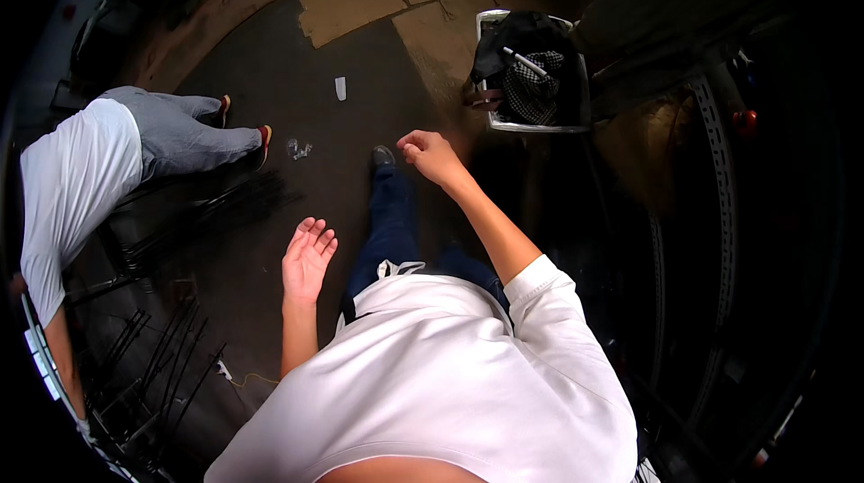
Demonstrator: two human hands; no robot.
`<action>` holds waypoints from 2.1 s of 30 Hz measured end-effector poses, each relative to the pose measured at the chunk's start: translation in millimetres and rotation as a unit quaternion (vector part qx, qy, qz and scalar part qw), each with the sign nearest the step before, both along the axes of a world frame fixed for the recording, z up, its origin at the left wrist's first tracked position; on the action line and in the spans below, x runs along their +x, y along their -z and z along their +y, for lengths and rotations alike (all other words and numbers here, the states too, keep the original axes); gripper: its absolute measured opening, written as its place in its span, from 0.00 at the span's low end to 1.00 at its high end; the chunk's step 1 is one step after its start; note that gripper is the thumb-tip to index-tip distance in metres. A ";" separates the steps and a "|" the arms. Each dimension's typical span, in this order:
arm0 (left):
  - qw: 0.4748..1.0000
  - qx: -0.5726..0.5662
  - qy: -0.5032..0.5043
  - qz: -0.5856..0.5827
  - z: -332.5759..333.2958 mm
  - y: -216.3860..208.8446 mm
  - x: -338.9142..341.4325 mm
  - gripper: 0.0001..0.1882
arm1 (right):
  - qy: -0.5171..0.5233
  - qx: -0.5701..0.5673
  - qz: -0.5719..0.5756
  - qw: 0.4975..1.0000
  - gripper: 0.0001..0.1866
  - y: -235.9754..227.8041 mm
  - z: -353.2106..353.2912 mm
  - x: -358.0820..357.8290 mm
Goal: The person wraps a bundle of long black metal rods with white protective paper and clear plastic wrap. They tear off sheets of paper, wrap them around the rods, and then secure the bundle by wrapping it with plastic film from a roll.
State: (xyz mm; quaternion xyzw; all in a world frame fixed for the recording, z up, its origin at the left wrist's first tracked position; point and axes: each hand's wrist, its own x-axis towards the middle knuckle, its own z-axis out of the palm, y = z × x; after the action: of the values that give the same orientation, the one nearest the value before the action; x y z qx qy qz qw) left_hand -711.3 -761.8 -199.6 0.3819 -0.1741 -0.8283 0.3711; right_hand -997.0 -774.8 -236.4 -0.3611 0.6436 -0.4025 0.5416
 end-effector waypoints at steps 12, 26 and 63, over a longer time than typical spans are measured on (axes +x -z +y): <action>0.984 -0.135 0.098 -0.064 -386.9 -5.5 -158.1 0.12 | 0.050 0.002 0.167 0.985 0.16 24.2 -254.0 -181.3; 0.921 0.020 0.327 -0.209 -558.1 44.8 -451.8 0.11 | 0.393 0.388 0.317 0.771 0.26 179.7 -280.5 -613.8; 0.910 0.077 0.290 -0.287 -583.3 205.9 -501.3 0.11 | 0.455 0.252 0.390 0.760 0.38 362.8 -265.2 -804.0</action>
State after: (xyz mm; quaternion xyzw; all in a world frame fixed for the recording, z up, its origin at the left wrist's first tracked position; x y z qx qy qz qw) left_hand -1212.6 -1345.1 -405.6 0.5630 -0.3116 -0.7652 0.0182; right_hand -1801.0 -1039.9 -599.2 -0.0017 0.9661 -0.2489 0.0683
